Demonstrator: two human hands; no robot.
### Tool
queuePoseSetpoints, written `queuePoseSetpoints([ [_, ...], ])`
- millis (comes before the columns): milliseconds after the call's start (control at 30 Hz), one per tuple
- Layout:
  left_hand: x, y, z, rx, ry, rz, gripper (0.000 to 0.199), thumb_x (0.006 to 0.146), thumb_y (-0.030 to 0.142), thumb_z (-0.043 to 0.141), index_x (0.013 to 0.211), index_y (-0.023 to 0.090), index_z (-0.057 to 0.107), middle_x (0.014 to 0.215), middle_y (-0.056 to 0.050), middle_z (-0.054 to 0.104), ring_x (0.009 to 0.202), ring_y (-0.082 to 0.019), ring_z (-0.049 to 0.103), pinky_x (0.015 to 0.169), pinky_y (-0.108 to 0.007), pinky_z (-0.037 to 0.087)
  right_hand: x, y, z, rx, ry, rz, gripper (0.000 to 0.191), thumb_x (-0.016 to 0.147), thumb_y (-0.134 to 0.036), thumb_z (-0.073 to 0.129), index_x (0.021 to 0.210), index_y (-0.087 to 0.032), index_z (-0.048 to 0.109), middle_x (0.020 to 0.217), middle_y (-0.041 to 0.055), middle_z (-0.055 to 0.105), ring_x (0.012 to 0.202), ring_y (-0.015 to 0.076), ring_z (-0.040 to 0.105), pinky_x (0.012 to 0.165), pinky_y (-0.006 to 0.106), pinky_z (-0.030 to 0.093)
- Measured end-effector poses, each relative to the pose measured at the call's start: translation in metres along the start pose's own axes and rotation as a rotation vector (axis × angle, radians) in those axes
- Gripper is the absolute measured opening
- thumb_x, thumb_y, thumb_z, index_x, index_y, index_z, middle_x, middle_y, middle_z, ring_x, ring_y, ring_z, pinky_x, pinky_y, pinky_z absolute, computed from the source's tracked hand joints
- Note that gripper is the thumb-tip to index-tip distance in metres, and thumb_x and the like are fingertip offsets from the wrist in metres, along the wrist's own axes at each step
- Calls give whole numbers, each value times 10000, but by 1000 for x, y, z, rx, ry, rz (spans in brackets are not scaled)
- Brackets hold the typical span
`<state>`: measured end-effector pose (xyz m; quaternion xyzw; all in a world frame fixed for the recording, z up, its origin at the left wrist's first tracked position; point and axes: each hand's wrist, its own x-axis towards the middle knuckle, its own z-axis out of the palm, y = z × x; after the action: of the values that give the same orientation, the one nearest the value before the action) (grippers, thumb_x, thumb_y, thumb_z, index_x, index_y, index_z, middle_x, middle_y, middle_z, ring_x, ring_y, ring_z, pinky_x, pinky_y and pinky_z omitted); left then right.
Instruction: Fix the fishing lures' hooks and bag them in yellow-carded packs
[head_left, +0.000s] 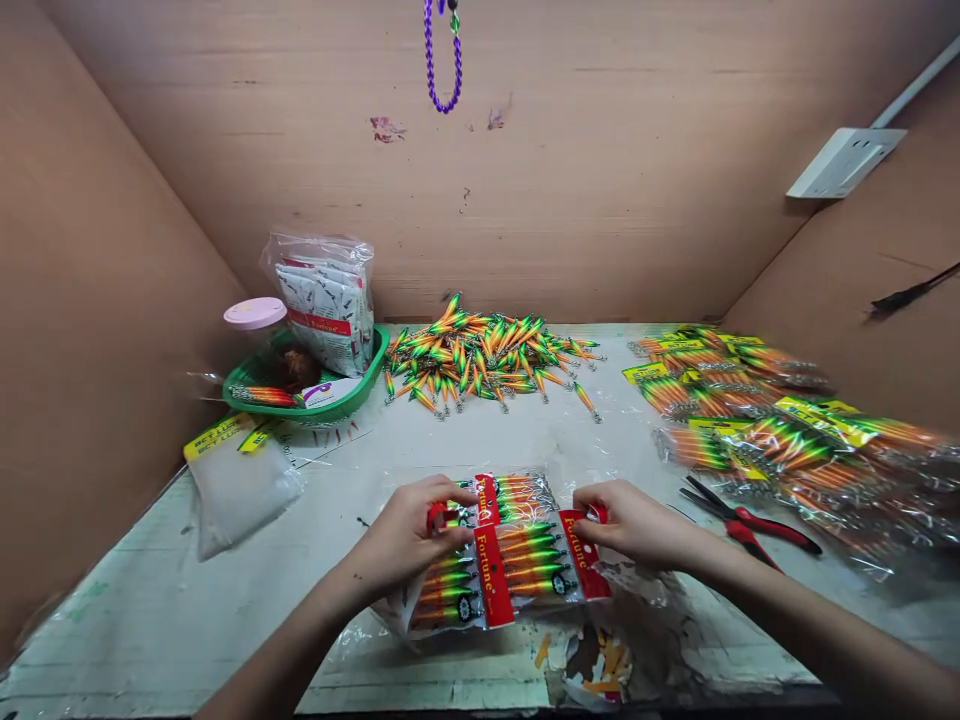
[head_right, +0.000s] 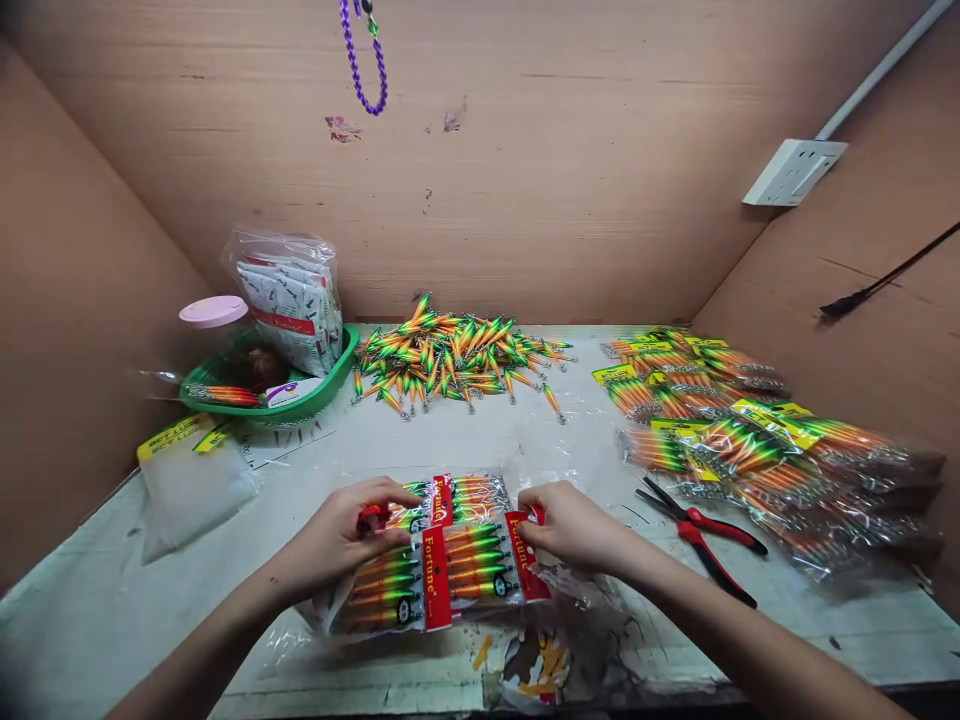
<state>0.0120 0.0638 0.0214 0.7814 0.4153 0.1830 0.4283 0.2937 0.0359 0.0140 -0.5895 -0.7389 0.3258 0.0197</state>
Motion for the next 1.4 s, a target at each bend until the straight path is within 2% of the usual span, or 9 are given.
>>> queuePoseSetpoints([
  [100, 4, -3, 17, 120, -135, 72, 339, 730, 271, 699, 1063, 216, 677, 1106, -78, 676, 1014, -230, 610, 874, -332, 459, -11, -9, -8, 1, 67, -73, 149, 757, -236, 484, 623, -177, 514, 653, 13, 571, 632, 137, 486, 582, 233, 349],
  [267, 6, 5, 27, 167, 2, 85, 311, 764, 286, 681, 1058, 193, 641, 1064, -101, 660, 956, -236, 621, 821, -356, 483, -31, -22, -13, -14, 183, -203, 159, 800, -198, 464, 640, -196, 467, 607, -13, 534, 560, 111, 448, 515, 208, 350],
  [500, -4, 35, 22, 83, 50, 252, 334, 772, 329, 696, 1076, 218, 610, 1068, -82, 631, 953, -207, 615, 820, -319, 484, -59, -23, -21, -377, 753, -729, 342, 835, -20, 416, 1114, -168, 546, 743, 34, 638, 610, 127, 566, 542, 229, 416],
  [600, -4, 36, 32, 116, 119, 237, 420, 740, 380, 724, 1092, 219, 562, 1056, -80, 616, 950, -219, 606, 796, -326, 491, -62, -20, -22, -475, 830, -819, 220, 868, -65, 433, 1017, -173, 553, 773, 63, 647, 656, 154, 569, 599, 284, 437],
  [733, -5, 34, 38, 160, 146, 215, 451, 770, 393, 686, 1140, 218, 499, 1088, -91, 593, 948, -226, 604, 768, -332, 489, -66, -19, -21, -568, 835, -959, 143, 877, -102, 437, 895, -209, 530, 749, 49, 653, 638, 160, 548, 608, 324, 436],
  [867, -10, 36, 32, 48, -1, 338, 410, 741, 442, 715, 1023, 203, 538, 986, -64, 626, 872, -191, 597, 742, -281, 460, -70, -21, -16, -622, 795, -972, 138, 871, -155, 484, 985, -179, 558, 783, 66, 673, 639, 170, 564, 619, 340, 459],
  [1000, -13, 37, 31, -13, -105, 412, 502, 615, 535, 781, 902, 195, 549, 837, -31, 622, 732, -158, 558, 632, -243, 413, -69, -22, -12, -559, 902, -910, 180, 797, -105, 513, 946, -198, 551, 692, 42, 623, 625, 175, 535, 598, 338, 474],
  [1233, -15, 35, 37, -38, -139, 416, 169, 818, 348, 629, 861, 193, 578, 834, -66, 639, 745, -164, 552, 650, -256, 404, -67, -24, -11, -484, 960, -890, 174, 786, -83, 526, 881, -228, 519, 635, 15, 581, 601, 166, 521, 581, 330, 492],
  [1400, -14, 36, 37, -234, -20, 199, 174, 851, 284, 489, 705, 193, 519, 679, -17, 549, 628, -131, 479, 586, -247, 367, -72, -25, -8, -489, 881, -924, 87, 840, -197, 581, 838, -237, 504, 656, 19, 613, 620, 177, 567, 653, 369, 510],
])
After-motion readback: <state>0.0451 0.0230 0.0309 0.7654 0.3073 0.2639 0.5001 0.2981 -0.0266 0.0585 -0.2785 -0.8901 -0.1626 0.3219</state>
